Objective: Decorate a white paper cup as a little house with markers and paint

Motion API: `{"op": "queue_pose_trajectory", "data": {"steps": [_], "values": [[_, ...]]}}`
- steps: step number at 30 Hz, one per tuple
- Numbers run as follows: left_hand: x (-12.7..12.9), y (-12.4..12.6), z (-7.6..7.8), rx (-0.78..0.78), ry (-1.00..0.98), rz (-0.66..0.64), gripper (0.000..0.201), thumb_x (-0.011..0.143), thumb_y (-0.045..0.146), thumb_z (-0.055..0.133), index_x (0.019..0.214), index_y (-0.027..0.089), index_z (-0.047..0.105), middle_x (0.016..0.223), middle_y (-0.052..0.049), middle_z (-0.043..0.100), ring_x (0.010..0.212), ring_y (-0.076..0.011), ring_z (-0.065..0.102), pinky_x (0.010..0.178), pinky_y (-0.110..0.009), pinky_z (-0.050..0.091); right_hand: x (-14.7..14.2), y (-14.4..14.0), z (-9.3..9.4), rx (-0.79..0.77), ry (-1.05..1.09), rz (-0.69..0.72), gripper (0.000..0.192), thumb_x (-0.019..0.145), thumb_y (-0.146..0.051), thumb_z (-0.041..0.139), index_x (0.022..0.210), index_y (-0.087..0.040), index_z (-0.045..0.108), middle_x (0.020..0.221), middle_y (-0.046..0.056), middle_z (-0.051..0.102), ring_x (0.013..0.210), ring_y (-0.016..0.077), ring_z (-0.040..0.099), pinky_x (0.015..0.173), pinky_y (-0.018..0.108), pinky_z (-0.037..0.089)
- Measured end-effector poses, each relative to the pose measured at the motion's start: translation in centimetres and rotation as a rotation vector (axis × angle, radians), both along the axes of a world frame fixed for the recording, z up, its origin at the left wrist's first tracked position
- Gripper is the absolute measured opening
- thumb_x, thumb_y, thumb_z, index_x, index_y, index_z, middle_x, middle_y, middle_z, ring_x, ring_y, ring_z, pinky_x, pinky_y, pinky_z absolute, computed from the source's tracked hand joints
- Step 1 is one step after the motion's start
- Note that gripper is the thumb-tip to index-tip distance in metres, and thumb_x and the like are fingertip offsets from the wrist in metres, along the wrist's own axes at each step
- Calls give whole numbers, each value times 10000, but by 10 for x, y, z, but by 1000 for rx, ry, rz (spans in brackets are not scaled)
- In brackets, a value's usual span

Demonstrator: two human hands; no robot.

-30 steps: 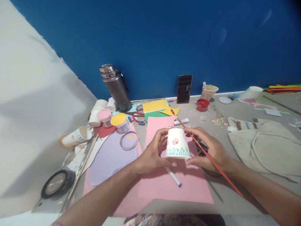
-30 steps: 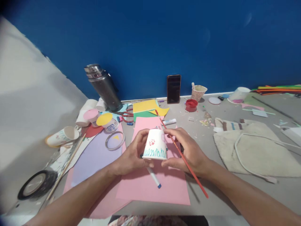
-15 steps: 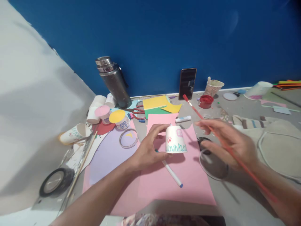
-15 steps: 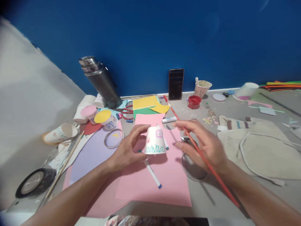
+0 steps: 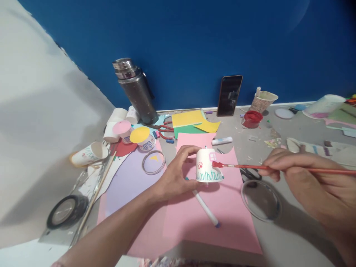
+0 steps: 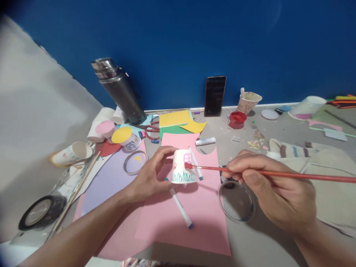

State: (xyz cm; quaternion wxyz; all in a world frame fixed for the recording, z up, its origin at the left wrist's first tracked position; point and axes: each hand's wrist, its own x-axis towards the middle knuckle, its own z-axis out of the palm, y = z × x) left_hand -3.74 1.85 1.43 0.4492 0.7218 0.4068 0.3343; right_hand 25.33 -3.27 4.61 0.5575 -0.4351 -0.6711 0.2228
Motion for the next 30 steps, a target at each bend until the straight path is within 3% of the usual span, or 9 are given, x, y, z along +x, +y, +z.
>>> {"op": "queue_pose_trajectory", "data": {"steps": [9,14,18,26,30], "values": [[2,0,3,3,11,-19,773,698,251,899,1386,292,548,1427,-103,563,1306,-338,607,1159,-536,520,3,4,-1,68,-61,166,233,1006,-164,588,982,-274,792,799,76,767,746,277,728,634,428,589],[1,-1,1,15,10,-26,769,698,231,892,1381,301,544,1426,-102,559,1327,-338,587,1148,-520,528,-1,1,2,18,-29,73,222,1007,-159,590,967,-277,773,805,57,751,779,256,722,678,409,590],[1,-1,1,14,9,-23,755,716,230,879,1388,297,541,1435,-98,555,1323,-327,591,1158,-527,519,2,2,3,62,-45,103,224,1007,-176,594,941,-286,777,779,48,747,746,255,713,667,415,590],[-3,0,-1,-17,-3,-5,781,708,287,914,1398,304,550,1432,-102,571,1324,-347,599,1150,-536,530,0,1,-1,46,-6,27,222,1019,-278,596,905,-329,779,739,56,712,726,306,698,711,524,604],[-1,0,1,-16,35,-5,795,699,308,924,1396,300,542,1445,-106,565,1334,-350,591,1149,-527,526,-2,1,2,18,-1,122,221,1023,-259,585,962,-333,784,754,53,730,698,291,696,601,471,573]]}}
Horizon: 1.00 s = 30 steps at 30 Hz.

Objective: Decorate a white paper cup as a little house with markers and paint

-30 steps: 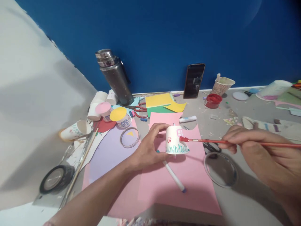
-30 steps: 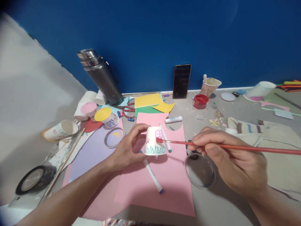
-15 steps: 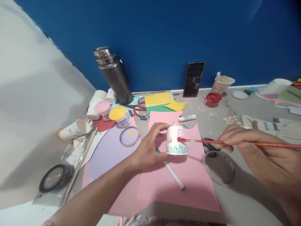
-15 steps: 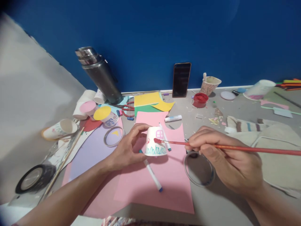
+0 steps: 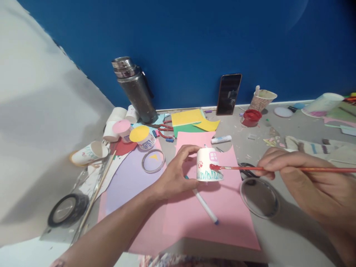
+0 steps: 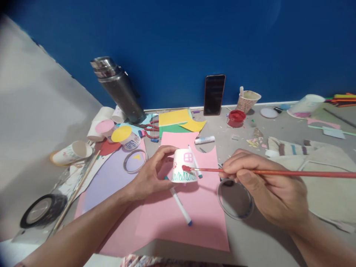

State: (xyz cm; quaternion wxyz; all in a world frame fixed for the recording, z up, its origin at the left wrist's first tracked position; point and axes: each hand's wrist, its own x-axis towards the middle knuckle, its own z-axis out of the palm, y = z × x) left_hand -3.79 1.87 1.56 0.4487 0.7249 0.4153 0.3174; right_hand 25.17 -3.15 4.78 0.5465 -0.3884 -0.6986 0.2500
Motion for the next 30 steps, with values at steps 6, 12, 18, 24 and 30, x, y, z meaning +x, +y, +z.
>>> {"op": "queue_pose_trajectory", "data": {"steps": [6,12,18,24,30], "values": [[2,-1,3,-3,37,4,782,694,326,915,1383,289,547,1438,-108,566,1325,-359,596,1127,-522,538,-2,1,3,0,20,-23,225,1026,-236,578,952,-309,778,750,53,727,726,283,714,626,457,590],[2,0,2,30,56,5,778,701,286,905,1390,293,543,1432,-101,576,1325,-349,600,1126,-514,542,5,6,-2,113,-33,40,233,992,-123,581,999,-247,777,784,58,757,726,237,715,639,401,582],[2,-2,1,39,55,-9,775,701,268,903,1387,288,543,1447,-103,575,1328,-347,603,1142,-521,531,7,7,-5,124,-9,50,239,992,-105,579,1011,-236,778,785,61,741,718,222,699,674,397,595],[2,-3,0,21,47,-12,788,708,277,912,1407,291,550,1459,-107,579,1351,-360,597,1142,-533,532,6,9,0,113,26,16,204,998,-177,608,932,-239,791,743,61,745,691,236,710,669,409,595],[2,-2,-2,3,-6,-4,813,684,217,906,1413,271,552,1462,-112,584,1356,-353,601,1173,-523,518,7,8,0,123,21,72,226,1006,-126,582,967,-216,786,763,60,750,723,215,715,684,380,580]]}}
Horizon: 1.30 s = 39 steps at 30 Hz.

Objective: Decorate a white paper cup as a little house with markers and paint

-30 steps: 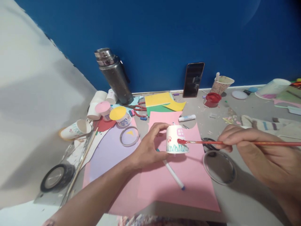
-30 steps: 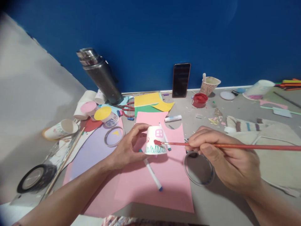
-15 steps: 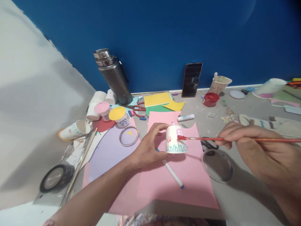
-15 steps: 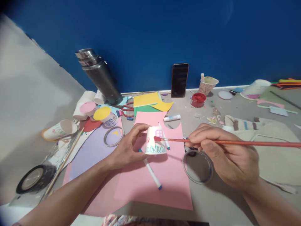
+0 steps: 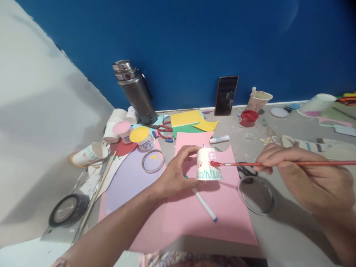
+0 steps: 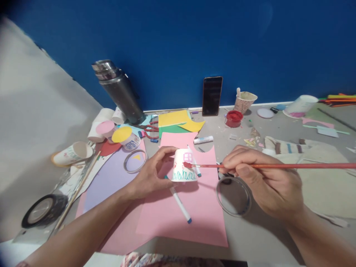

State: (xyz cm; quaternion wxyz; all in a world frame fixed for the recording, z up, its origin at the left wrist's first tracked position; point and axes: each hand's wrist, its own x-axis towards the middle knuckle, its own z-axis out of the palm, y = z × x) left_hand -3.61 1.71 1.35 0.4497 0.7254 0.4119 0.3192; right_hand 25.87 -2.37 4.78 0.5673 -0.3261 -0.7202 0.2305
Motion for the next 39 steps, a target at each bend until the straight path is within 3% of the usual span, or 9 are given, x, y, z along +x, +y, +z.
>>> {"op": "queue_pose_trajectory", "data": {"steps": [7,11,20,27,31,34,39], "values": [[2,0,3,-45,-14,7,827,681,278,934,1418,268,559,1477,-118,594,1382,-372,587,1163,-525,525,1,0,-1,52,32,-48,244,988,-92,577,990,-228,780,811,43,730,723,207,689,692,395,552],[1,0,3,-56,-15,14,836,667,233,922,1418,274,556,1478,-113,597,1387,-371,584,1174,-527,511,1,0,-1,25,13,10,258,992,-89,563,998,-232,778,796,34,739,700,205,692,704,406,563],[1,0,5,-82,-47,-6,823,681,285,934,1416,265,564,1488,-130,592,1382,-382,592,1144,-527,535,1,-4,-3,-5,77,-119,245,989,-174,596,968,-288,812,779,59,725,664,271,643,641,480,501],[3,-1,8,-92,-35,-16,797,672,239,896,1397,264,565,1468,-121,594,1365,-374,591,1171,-552,501,0,-1,-1,-26,28,-37,262,1001,-199,575,992,-305,815,756,60,735,679,297,671,644,519,524],[2,-1,7,-84,-42,-20,798,680,248,900,1404,268,566,1481,-121,587,1383,-375,578,1176,-554,495,1,-3,-1,-33,35,-104,245,998,-227,591,962,-312,818,767,62,735,699,310,679,678,542,531],[2,-1,7,-86,-37,-16,803,681,247,902,1411,271,567,1484,-123,588,1387,-380,577,1168,-554,502,0,-6,0,-34,54,-146,234,996,-242,601,952,-317,818,779,64,734,703,310,675,659,531,522],[3,-2,9,-98,-40,-30,800,669,231,890,1403,264,573,1477,-124,593,1372,-373,591,1171,-550,501,0,-3,1,11,30,-94,250,999,-182,586,980,-295,809,780,54,734,689,272,683,669,484,542]]}}
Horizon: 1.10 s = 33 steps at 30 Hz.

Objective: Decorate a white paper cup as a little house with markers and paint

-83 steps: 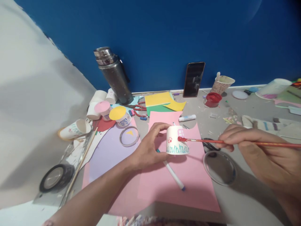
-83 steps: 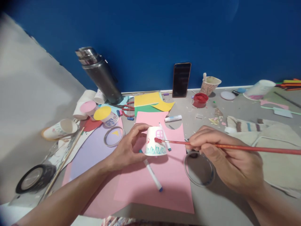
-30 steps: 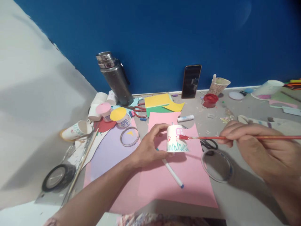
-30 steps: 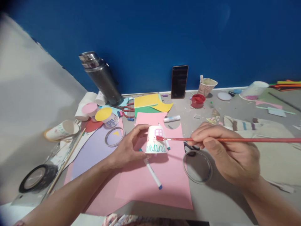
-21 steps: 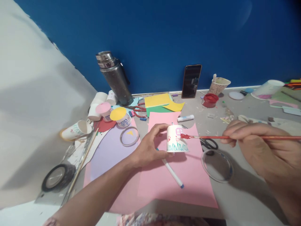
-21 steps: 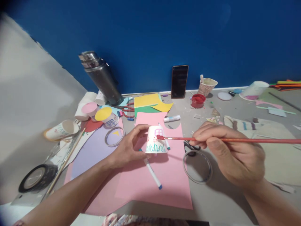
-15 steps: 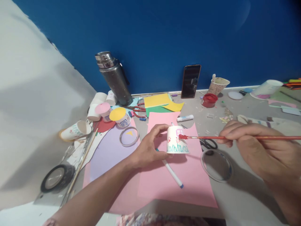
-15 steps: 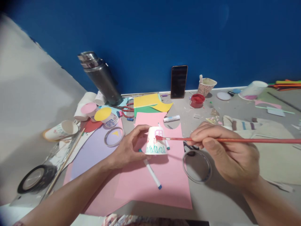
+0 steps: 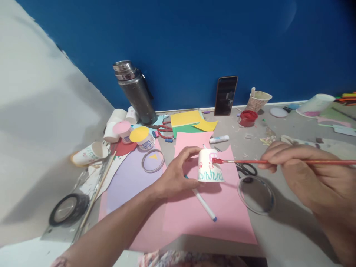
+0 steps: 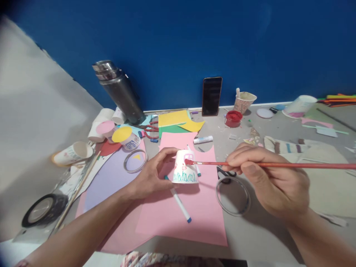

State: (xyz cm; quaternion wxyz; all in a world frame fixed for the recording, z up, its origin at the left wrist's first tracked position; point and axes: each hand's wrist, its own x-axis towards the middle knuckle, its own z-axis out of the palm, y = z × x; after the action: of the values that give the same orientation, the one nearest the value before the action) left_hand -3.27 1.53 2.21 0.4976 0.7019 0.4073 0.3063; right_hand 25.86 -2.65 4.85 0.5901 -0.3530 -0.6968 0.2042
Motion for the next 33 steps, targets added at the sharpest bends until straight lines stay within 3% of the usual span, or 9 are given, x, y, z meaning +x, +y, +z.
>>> {"op": "queue_pose_trajectory", "data": {"steps": [4,8,15,21,29,33], "values": [[1,0,2,-9,14,5,787,675,235,885,1397,257,572,1480,-128,590,1372,-370,591,1171,-550,500,2,3,-2,26,-62,55,251,996,-123,577,1005,-259,788,792,42,753,737,241,712,690,428,569],[-1,1,2,-34,-11,3,809,665,247,904,1402,259,571,1491,-132,588,1375,-375,592,1162,-542,510,3,1,-2,46,-22,1,255,987,-99,583,1004,-250,788,815,41,750,727,222,692,663,405,546],[-3,2,-8,-24,-70,17,843,652,265,949,1410,273,580,1505,-117,587,1411,-376,569,1202,-540,481,-2,1,3,-33,15,7,238,999,-242,600,946,-310,822,760,52,740,654,280,678,616,485,542],[-2,2,-5,-47,-88,13,824,664,284,952,1403,281,589,1503,-124,594,1403,-394,578,1173,-562,515,-2,-2,2,-66,57,-63,204,980,-292,633,911,-324,822,733,61,723,647,313,657,591,528,510],[-2,2,-5,-14,-59,30,843,641,276,969,1395,268,591,1495,-121,598,1394,-373,581,1191,-521,491,2,0,-2,-48,17,59,243,985,-204,595,986,-298,819,755,64,727,678,304,676,614,528,531],[-2,2,-4,-22,-36,32,842,649,281,961,1402,263,583,1489,-125,600,1380,-379,590,1171,-528,504,-1,0,0,-30,37,20,272,990,-183,578,988,-305,821,765,60,722,680,293,667,604,507,519]]}}
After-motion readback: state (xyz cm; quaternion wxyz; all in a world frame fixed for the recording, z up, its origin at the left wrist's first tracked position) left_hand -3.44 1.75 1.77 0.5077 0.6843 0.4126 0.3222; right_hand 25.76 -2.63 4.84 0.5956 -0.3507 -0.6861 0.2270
